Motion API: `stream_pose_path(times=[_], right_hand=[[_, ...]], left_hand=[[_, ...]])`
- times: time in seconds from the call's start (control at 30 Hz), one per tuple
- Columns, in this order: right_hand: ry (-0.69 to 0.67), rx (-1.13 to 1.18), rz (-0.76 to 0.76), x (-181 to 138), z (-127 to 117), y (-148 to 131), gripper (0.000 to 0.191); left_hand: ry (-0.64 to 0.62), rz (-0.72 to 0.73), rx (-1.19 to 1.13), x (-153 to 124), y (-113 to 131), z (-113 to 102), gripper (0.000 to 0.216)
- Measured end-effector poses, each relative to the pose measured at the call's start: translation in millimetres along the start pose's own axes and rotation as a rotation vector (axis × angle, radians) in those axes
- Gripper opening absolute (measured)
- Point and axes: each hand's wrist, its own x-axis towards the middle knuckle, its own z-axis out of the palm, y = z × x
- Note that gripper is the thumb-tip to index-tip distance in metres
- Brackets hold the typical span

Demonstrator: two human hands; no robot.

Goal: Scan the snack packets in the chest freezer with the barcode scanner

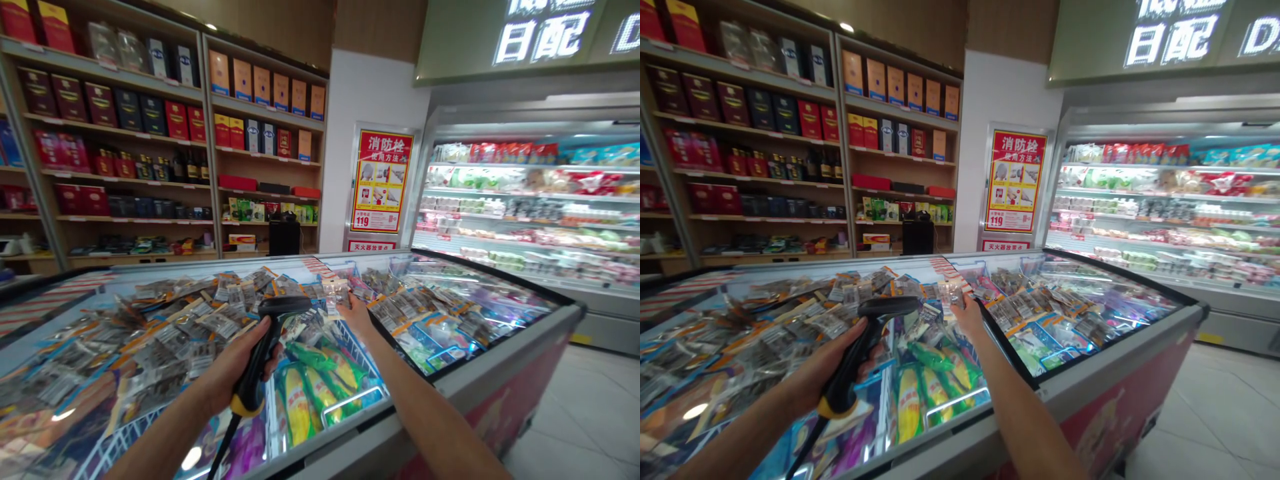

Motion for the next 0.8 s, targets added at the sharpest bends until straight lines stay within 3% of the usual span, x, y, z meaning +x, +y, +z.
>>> stream_pose_path(times=[0.23,0.43,0.8], right_hand=[[-0.036,-0.014,-0.044,0.5,3.4,1.7,0.028],[-0.022,0.038,-0.082,2.0,6.2,4.1,0.037],[0.002,-0.094,-0.106,-1.8,10.0,-2.2,0.043]], left_hand=[[-0.053,-0.014,-0.01,0.5,-0.1,-5.7,0.03],[-0.003,0.002,-0.006,2.3,-0.1,-3.7,0.027],[0.013,-0.031,-0.067,7.7,13.6,8.3,0.026]])
